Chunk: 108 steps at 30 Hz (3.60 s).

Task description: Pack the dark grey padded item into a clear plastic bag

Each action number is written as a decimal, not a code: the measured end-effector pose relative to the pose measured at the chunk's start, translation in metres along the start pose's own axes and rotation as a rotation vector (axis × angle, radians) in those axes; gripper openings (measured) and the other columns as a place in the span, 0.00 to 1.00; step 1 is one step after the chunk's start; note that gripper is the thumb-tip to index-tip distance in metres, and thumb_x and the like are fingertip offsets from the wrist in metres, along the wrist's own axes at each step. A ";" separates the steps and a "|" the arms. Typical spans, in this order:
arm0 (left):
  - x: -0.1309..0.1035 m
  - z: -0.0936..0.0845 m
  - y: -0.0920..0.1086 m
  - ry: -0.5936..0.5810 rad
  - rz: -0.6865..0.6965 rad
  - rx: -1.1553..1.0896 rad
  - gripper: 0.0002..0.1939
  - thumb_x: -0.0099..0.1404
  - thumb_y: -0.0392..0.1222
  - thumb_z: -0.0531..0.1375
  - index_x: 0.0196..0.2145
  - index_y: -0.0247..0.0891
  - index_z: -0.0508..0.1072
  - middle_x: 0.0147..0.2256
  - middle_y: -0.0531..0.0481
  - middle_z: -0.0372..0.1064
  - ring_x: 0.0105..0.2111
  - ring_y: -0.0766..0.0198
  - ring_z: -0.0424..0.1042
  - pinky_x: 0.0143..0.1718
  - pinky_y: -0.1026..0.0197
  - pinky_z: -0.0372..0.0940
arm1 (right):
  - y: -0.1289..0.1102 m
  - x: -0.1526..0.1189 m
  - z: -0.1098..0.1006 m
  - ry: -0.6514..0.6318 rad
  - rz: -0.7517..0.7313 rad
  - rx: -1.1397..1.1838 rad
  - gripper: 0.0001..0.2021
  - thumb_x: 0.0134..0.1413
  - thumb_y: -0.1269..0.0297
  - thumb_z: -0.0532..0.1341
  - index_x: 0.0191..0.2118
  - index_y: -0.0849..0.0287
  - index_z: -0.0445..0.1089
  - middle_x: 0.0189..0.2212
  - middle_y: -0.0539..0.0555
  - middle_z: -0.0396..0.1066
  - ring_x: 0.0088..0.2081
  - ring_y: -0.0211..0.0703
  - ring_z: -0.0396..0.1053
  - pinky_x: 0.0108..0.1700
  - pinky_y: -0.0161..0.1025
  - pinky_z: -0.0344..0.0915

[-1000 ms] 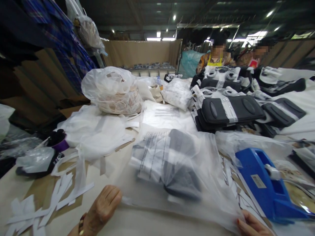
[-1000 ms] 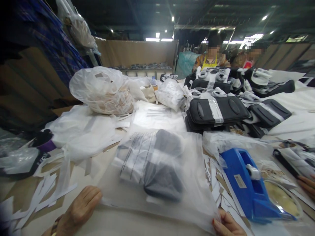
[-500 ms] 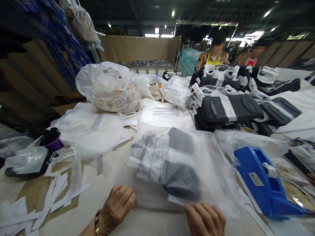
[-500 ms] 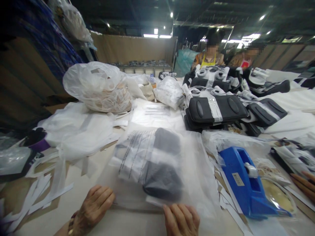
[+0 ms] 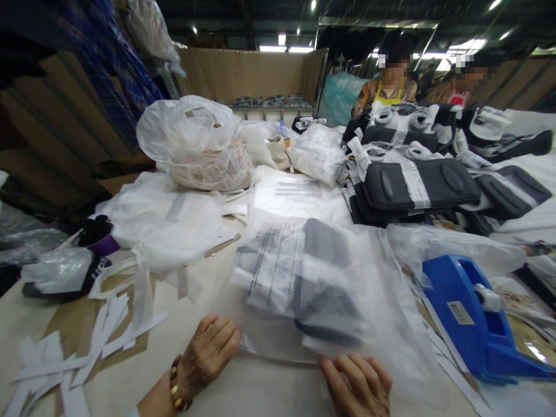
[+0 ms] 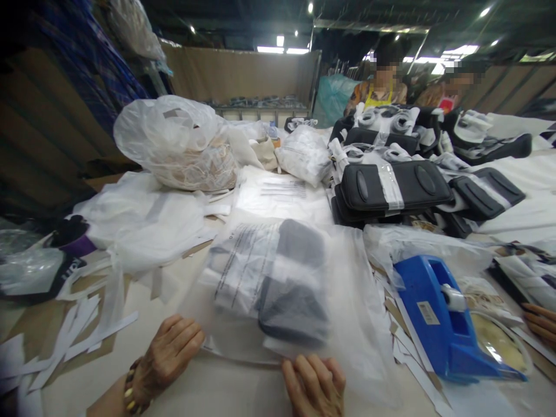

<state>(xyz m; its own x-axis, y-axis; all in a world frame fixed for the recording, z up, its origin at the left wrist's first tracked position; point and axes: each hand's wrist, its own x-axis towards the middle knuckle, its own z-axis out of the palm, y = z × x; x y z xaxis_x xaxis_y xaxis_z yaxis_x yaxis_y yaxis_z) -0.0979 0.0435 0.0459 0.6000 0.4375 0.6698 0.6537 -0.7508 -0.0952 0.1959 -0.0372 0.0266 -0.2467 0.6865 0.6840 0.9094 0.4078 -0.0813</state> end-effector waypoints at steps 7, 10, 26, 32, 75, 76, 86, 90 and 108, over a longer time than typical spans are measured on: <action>0.002 0.000 0.000 0.003 -0.004 0.031 0.14 0.66 0.27 0.47 0.31 0.34 0.69 0.28 0.49 0.70 0.34 0.63 0.68 0.42 0.56 0.59 | -0.002 0.010 0.008 0.020 -0.045 -0.030 0.11 0.55 0.75 0.54 0.34 0.55 0.72 0.28 0.52 0.75 0.35 0.42 0.71 0.46 0.43 0.58; 0.004 0.002 0.000 -0.004 -0.031 0.069 0.13 0.65 0.27 0.47 0.31 0.34 0.69 0.29 0.47 0.70 0.34 0.62 0.68 0.41 0.55 0.59 | -0.006 0.012 0.010 0.054 -0.058 0.016 0.09 0.55 0.73 0.55 0.32 0.55 0.71 0.28 0.52 0.75 0.34 0.42 0.71 0.46 0.43 0.59; 0.074 -0.047 -0.003 0.136 -0.041 0.041 0.14 0.63 0.24 0.46 0.31 0.32 0.69 0.34 0.43 0.73 0.38 0.60 0.69 0.44 0.53 0.57 | 0.027 0.106 -0.048 0.174 -0.343 0.110 0.07 0.53 0.79 0.52 0.33 0.60 0.62 0.26 0.53 0.75 0.31 0.38 0.73 0.42 0.39 0.62; 0.149 -0.079 -0.025 0.263 0.012 0.133 0.12 0.61 0.21 0.47 0.31 0.32 0.66 0.33 0.46 0.70 0.36 0.62 0.68 0.42 0.55 0.58 | 0.049 0.184 -0.079 0.153 -0.363 0.094 0.05 0.53 0.78 0.54 0.34 0.61 0.62 0.30 0.55 0.73 0.34 0.39 0.70 0.41 0.39 0.63; 0.272 -0.041 -0.005 -0.437 -0.158 -0.371 0.16 0.57 0.47 0.64 0.40 0.37 0.68 0.42 0.48 0.68 0.45 0.55 0.65 0.47 0.50 0.59 | 0.079 0.266 -0.067 -0.100 -0.366 -0.012 0.09 0.48 0.80 0.55 0.27 0.58 0.60 0.22 0.50 0.65 0.25 0.40 0.62 0.28 0.34 0.55; 0.271 -0.041 -0.006 -0.431 -0.173 -0.371 0.17 0.57 0.47 0.64 0.40 0.37 0.68 0.42 0.48 0.68 0.45 0.55 0.65 0.46 0.50 0.59 | 0.078 0.268 -0.068 -0.108 -0.360 -0.017 0.09 0.48 0.80 0.55 0.28 0.59 0.60 0.23 0.50 0.66 0.25 0.40 0.62 0.28 0.34 0.56; 0.275 -0.049 -0.019 -0.435 -0.236 -0.394 0.20 0.55 0.48 0.66 0.43 0.39 0.69 0.42 0.49 0.70 0.44 0.55 0.67 0.45 0.53 0.59 | 0.080 0.267 -0.043 -0.054 -0.261 -0.055 0.10 0.50 0.80 0.47 0.30 0.60 0.61 0.23 0.53 0.66 0.25 0.43 0.63 0.27 0.37 0.54; 0.270 -0.052 -0.030 -0.427 -0.208 -0.223 0.06 0.62 0.42 0.60 0.34 0.37 0.71 0.38 0.49 0.69 0.40 0.59 0.67 0.42 0.58 0.60 | 0.085 0.270 -0.050 -0.095 -0.249 0.002 0.10 0.60 0.71 0.47 0.29 0.59 0.60 0.21 0.49 0.64 0.22 0.38 0.62 0.25 0.34 0.53; 0.257 -0.046 -0.050 0.020 0.218 0.158 0.15 0.69 0.38 0.48 0.25 0.37 0.61 0.19 0.54 0.59 0.19 0.65 0.60 0.21 0.62 0.50 | 0.100 0.266 -0.070 -0.454 -0.255 0.193 0.12 0.61 0.59 0.52 0.28 0.58 0.60 0.24 0.49 0.64 0.26 0.37 0.61 0.28 0.34 0.54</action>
<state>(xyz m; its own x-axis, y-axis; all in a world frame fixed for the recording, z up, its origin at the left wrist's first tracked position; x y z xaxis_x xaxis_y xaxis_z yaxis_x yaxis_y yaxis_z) 0.0021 0.1705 0.2569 0.7260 0.2630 0.6354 0.5751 -0.7389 -0.3512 0.2448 0.1441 0.2513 -0.6094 0.7246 0.3218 0.7345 0.6688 -0.1148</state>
